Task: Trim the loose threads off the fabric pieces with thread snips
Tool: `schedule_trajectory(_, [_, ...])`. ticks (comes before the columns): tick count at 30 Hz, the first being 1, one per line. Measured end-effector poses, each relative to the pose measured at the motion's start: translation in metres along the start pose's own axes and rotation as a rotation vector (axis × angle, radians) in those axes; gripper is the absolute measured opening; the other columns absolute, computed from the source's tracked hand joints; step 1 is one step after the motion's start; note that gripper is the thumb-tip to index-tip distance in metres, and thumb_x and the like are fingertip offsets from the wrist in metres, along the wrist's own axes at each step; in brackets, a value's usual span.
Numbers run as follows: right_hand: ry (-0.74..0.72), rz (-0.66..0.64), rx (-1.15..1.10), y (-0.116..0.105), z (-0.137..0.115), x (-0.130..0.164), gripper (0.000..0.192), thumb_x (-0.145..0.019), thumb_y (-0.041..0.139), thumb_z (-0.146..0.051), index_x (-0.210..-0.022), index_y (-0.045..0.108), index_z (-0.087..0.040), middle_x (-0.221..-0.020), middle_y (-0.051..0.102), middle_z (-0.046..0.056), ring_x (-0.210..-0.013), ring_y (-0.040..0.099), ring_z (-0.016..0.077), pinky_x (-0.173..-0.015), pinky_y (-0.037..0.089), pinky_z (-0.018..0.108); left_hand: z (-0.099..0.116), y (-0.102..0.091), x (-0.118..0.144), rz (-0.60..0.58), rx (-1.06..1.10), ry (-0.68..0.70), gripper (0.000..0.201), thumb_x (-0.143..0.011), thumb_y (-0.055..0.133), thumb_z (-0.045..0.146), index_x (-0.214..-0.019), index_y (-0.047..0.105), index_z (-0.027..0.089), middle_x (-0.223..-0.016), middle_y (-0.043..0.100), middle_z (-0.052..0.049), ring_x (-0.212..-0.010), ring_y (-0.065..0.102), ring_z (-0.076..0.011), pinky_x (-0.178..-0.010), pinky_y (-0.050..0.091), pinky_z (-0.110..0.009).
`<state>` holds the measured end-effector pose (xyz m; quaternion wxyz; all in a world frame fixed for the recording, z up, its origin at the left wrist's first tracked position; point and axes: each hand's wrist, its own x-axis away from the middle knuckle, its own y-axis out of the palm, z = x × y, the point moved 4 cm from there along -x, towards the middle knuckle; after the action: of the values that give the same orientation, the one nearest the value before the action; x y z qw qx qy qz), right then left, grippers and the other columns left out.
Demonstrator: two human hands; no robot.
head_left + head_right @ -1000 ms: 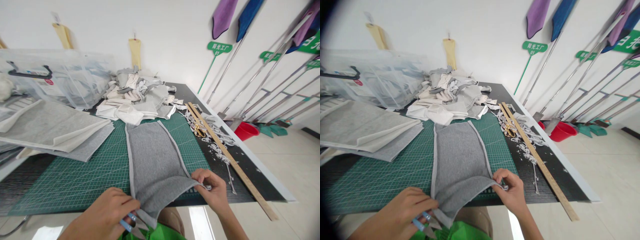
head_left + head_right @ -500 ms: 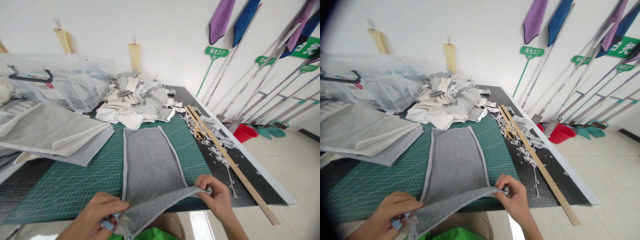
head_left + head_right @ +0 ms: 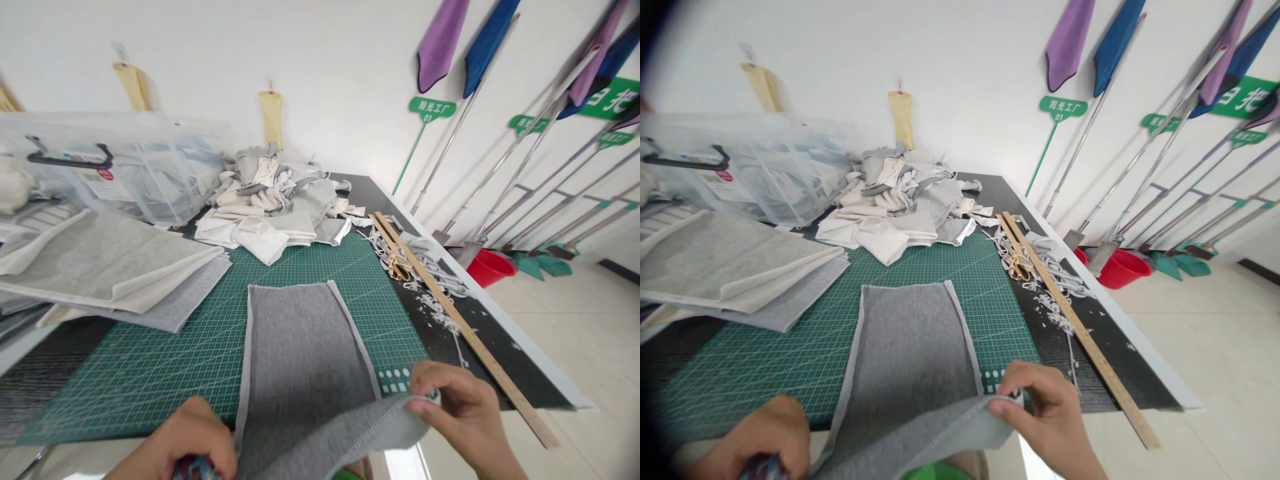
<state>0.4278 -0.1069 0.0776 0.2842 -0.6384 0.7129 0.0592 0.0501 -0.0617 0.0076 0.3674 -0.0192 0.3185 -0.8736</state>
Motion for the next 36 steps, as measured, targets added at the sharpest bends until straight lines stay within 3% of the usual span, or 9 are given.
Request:
schedule_trajectory(4, [0.236, 0.123, -0.002, 0.006, 0.017, -0.038, 0.022, -0.073, 0.086, -0.036, -0.069, 0.072, -0.019, -0.06, 0.067, 0.003, -0.052, 0.057, 0.0142, -0.045, 0.043, 0.024, -0.018, -0.027, -0.034, 0.142, 0.174, -0.284, 0.038, -0.079, 0.075, 0.056, -0.083, 0.067, 0.019, -0.079, 0.064, -0.002, -0.072, 0.056, -0.0137, -0.065, 0.046, -0.024])
schedule_trajectory(7, [0.427, 0.151, -0.096, 0.016, 0.037, -0.073, 0.034, -0.067, 0.087, -0.046, -0.069, 0.07, -0.017, -0.062, 0.064, 0.001, -0.055, 0.053, 0.0123, -0.049, 0.038, 0.024, -0.029, -0.032, -0.064, 0.125, 0.576, -0.599, 0.045, -0.075, 0.079, 0.054, -0.095, 0.064, 0.017, -0.066, 0.047, 0.006, -0.054, 0.036, -0.006, -0.048, 0.027, -0.018])
schedule_trajectory(10, [0.564, 0.095, -0.134, 0.029, 0.059, -0.104, 0.041, -0.057, 0.09, -0.048, -0.068, 0.069, -0.015, -0.062, 0.062, 0.0, -0.057, 0.049, 0.0109, -0.051, 0.034, 0.023, -0.031, -0.038, -0.086, 0.112, 0.695, -0.691, 0.045, -0.077, 0.078, 0.055, -0.09, 0.055, 0.018, -0.056, 0.024, 0.013, -0.048, 0.014, -0.0039, -0.044, 0.01, -0.019])
schedule_trajectory(16, [0.681, 0.042, -0.117, 0.056, 0.099, -0.146, 0.04, -0.056, 0.087, -0.047, -0.064, 0.064, -0.015, -0.057, 0.055, -0.004, -0.051, 0.044, 0.0089, -0.048, 0.032, 0.023, -0.052, -0.05, -0.1, 0.177, 0.743, -0.768, 0.059, -0.064, 0.085, 0.057, -0.075, 0.038, 0.023, -0.054, 0.019, 0.015, -0.046, 0.01, -0.0026, -0.042, 0.009, -0.019])
schedule_trajectory(20, [0.731, 0.008, -0.102, 0.071, 0.116, -0.158, 0.036, -0.058, 0.086, -0.043, -0.065, 0.064, -0.015, -0.055, 0.052, -0.006, -0.05, 0.045, 0.0085, -0.048, 0.035, 0.023, -0.069, -0.054, -0.101, 0.276, 0.711, -0.808, 0.067, -0.064, 0.081, 0.065, -0.068, 0.028, 0.024, -0.054, 0.021, 0.014, -0.045, 0.012, -0.0019, -0.04, 0.01, -0.018])
schedule_trajectory(25, [0.776, -0.063, -0.03, 0.073, 0.128, -0.156, 0.028, -0.079, 0.079, -0.037, -0.073, 0.063, -0.014, -0.058, 0.052, -0.006, -0.05, 0.047, 0.0071, -0.048, 0.04, 0.021, -0.084, -0.056, -0.094, 0.358, 0.565, -0.871, 0.046, -0.088, 0.068, 0.051, -0.07, 0.04, 0.019, -0.056, 0.026, 0.012, -0.043, 0.017, -0.0021, -0.038, 0.012, -0.017])
schedule_trajectory(29, [0.806, -0.133, 0.103, 0.069, 0.139, -0.151, 0.023, -0.096, 0.066, -0.035, -0.102, 0.066, -0.013, -0.092, 0.068, 0.002, -0.073, 0.065, 0.013, -0.066, 0.057, 0.028, -0.091, -0.059, -0.093, 0.407, 0.359, -0.896, 0.03, -0.098, 0.059, 0.044, -0.09, 0.057, 0.014, -0.064, 0.043, 0.008, -0.044, 0.031, -0.0029, -0.038, 0.026, -0.016])
schedule_trajectory(32, [0.791, -0.176, 0.215, 0.07, 0.147, -0.151, 0.031, -0.098, 0.063, -0.037, -0.121, 0.063, -0.015, -0.117, 0.067, 0.008, -0.097, 0.069, 0.0207, -0.082, 0.06, 0.039, -0.092, -0.062, -0.097, 0.389, 0.187, -0.895, 0.032, -0.099, 0.058, 0.045, -0.101, 0.062, 0.014, -0.08, 0.06, 0.001, -0.058, 0.053, -0.0072, -0.051, 0.047, -0.021])
schedule_trajectory(36, [0.715, -0.229, 0.385, 0.073, 0.153, -0.153, 0.034, -0.097, 0.064, -0.036, -0.124, 0.063, -0.015, -0.124, 0.065, 0.009, -0.105, 0.067, 0.0239, -0.087, 0.059, 0.042, -0.088, -0.068, -0.105, 0.326, -0.046, -0.864, 0.035, -0.096, 0.061, 0.045, -0.11, 0.065, 0.013, -0.104, 0.067, -0.004, -0.089, 0.067, -0.0198, -0.076, 0.059, -0.035])
